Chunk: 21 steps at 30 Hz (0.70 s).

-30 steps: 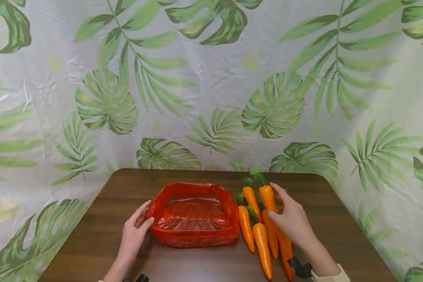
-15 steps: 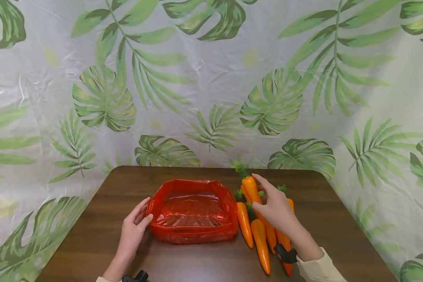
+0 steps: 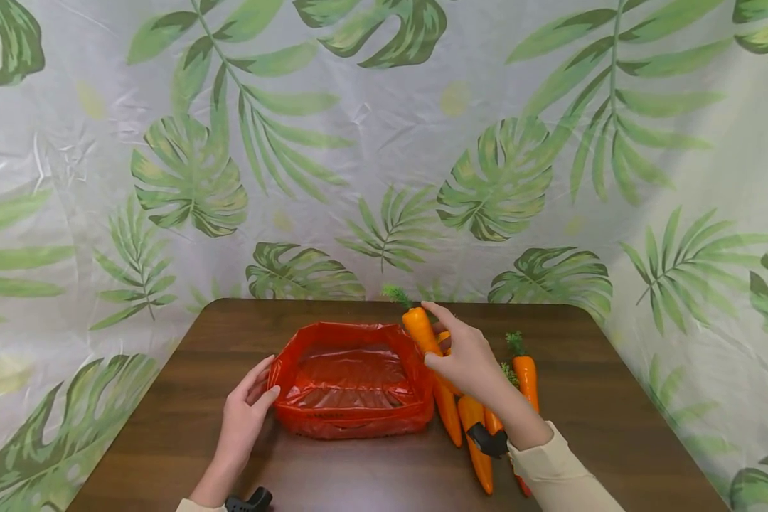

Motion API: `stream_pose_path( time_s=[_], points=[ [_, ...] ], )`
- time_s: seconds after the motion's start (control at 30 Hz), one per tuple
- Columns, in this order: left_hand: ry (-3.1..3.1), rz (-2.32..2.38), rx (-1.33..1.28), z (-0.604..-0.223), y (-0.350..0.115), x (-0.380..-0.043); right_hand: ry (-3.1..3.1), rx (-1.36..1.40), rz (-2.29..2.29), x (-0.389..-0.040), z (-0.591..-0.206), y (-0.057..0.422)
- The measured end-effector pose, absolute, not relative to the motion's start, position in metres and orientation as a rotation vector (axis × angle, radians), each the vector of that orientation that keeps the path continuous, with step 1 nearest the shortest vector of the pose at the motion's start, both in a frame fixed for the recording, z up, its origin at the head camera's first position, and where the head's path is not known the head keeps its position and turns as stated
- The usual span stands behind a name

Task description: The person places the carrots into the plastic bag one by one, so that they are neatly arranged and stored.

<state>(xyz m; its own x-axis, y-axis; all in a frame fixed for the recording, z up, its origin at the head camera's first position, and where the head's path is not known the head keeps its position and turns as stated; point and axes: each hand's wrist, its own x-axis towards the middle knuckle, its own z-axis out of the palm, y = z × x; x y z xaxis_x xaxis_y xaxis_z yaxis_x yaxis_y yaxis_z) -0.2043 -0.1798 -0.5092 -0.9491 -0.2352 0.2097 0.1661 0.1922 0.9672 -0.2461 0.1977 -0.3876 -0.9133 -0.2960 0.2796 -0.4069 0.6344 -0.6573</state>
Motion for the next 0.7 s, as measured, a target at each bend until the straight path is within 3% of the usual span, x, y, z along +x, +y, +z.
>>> stream_pose_path(
  time_s=[0.7],
  points=[
    [-2.185,-1.815,0.067,-0.510,-0.180,-0.204,-2.801,0.848,1.150,-0.269,-0.397,0.144]
  ],
)
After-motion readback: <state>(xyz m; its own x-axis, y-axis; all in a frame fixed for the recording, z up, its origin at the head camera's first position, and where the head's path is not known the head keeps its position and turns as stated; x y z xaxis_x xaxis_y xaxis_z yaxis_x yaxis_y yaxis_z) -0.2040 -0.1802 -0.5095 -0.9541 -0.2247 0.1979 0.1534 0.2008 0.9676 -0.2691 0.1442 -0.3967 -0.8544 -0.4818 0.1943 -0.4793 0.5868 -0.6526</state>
